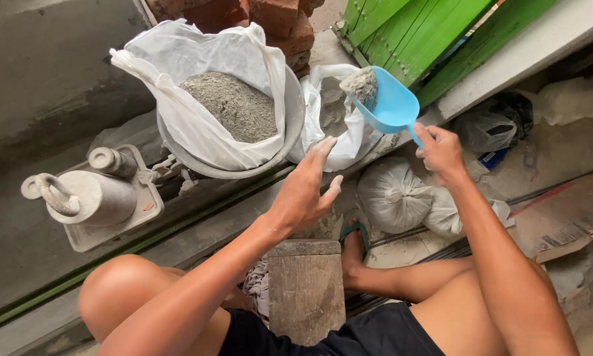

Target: The person scoops gray gravel from a white plastic bag using a blue plastic scoop and pours it into a larger white bag placed inside a metal basin. The person repeats this scooping and pouring action multiple times.

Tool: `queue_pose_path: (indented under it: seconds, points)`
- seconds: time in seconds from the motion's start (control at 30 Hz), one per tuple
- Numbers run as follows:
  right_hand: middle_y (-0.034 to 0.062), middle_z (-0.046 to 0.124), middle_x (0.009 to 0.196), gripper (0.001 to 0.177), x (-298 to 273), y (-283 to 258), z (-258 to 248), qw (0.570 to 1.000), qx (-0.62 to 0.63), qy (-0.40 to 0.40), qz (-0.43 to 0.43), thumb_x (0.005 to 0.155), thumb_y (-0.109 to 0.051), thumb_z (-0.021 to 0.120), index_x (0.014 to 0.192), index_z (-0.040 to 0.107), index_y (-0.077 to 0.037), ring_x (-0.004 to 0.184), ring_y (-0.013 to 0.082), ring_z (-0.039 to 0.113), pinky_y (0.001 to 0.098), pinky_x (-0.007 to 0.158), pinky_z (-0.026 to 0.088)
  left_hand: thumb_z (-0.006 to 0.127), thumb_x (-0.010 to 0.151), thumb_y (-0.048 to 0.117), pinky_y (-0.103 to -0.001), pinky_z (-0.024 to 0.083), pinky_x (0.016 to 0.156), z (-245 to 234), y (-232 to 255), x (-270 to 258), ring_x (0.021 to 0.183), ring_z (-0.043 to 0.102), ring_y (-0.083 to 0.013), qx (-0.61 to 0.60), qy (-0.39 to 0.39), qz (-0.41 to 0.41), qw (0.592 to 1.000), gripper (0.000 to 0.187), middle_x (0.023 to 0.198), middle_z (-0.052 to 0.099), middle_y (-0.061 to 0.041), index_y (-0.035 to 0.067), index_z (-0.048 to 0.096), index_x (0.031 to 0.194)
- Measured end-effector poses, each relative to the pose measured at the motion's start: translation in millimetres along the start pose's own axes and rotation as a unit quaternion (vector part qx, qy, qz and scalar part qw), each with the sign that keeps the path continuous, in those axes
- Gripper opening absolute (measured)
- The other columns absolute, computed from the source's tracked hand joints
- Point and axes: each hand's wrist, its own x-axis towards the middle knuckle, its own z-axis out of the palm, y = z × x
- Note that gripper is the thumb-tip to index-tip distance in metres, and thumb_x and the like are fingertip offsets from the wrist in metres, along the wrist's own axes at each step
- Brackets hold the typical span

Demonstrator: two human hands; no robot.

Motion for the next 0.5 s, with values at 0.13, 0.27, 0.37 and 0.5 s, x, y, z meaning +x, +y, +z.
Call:
queue_pose_path:
  seconds: [0.13, 0.27, 0.37, 0.5]
  points:
    - [0.0022, 0.041, 0.057, 0.032, -42, -80, -20, 0.998, 0.060, -0.028, -0.015, 0.108, -0.042, 0.063, 0.094, 0.067, -0.014, 0.043, 0.0019, 0.028, 0.0173, 0.034, 0.024, 0.064, 0.093, 0.008, -0.050, 0.050, 0.109, -49, 36, 26, 0.128, 0.061, -0.0420, -0.018, 0.012, 0.072, 0.997, 0.058, 0.141, 0.056, -0.022, 0.003, 0.046, 0.149]
    - [0.0010, 0.043, 0.074, 0.033, -52, -116, -32, 0.990, 0.117, -0.073, -0.027, 0.106, -0.041, 0.065, 0.103, 0.064, -0.008, 0.053, 0.0051, 0.037, 0.0195, 0.039, 0.021, 0.069, 0.095, -0.001, -0.047, 0.047, 0.110, -113, 41, 48, 0.126, 0.059, -0.0353, 0.056, 0.116, 0.160, 0.979, 0.048, 0.135, 0.062, -0.015, 0.007, 0.055, 0.140]
    - [0.0028, 0.052, 0.093, 0.036, -79, -157, -38, 0.987, 0.135, -0.091, -0.005, 0.100, -0.040, 0.064, 0.109, 0.063, -0.005, 0.066, 0.0068, 0.043, 0.0218, 0.047, 0.021, 0.068, 0.099, 0.009, -0.047, 0.041, 0.109, -158, 31, 56, 0.129, 0.051, -0.0319, 0.177, 0.251, 0.145, 0.941, 0.037, 0.134, 0.057, -0.017, 0.006, 0.056, 0.134]
    - [0.0007, 0.036, 0.066, 0.027, -114, -193, -36, 0.970, 0.165, -0.170, -0.060, 0.102, -0.030, 0.060, 0.098, 0.058, -0.003, 0.058, 0.0059, 0.031, 0.0211, 0.047, 0.016, 0.074, 0.102, 0.044, -0.051, 0.037, 0.105, -190, 15, 43, 0.130, 0.045, -0.0386, 0.278, 0.329, -0.002, 0.903, 0.070, 0.139, 0.039, -0.022, 0.001, 0.039, 0.145]
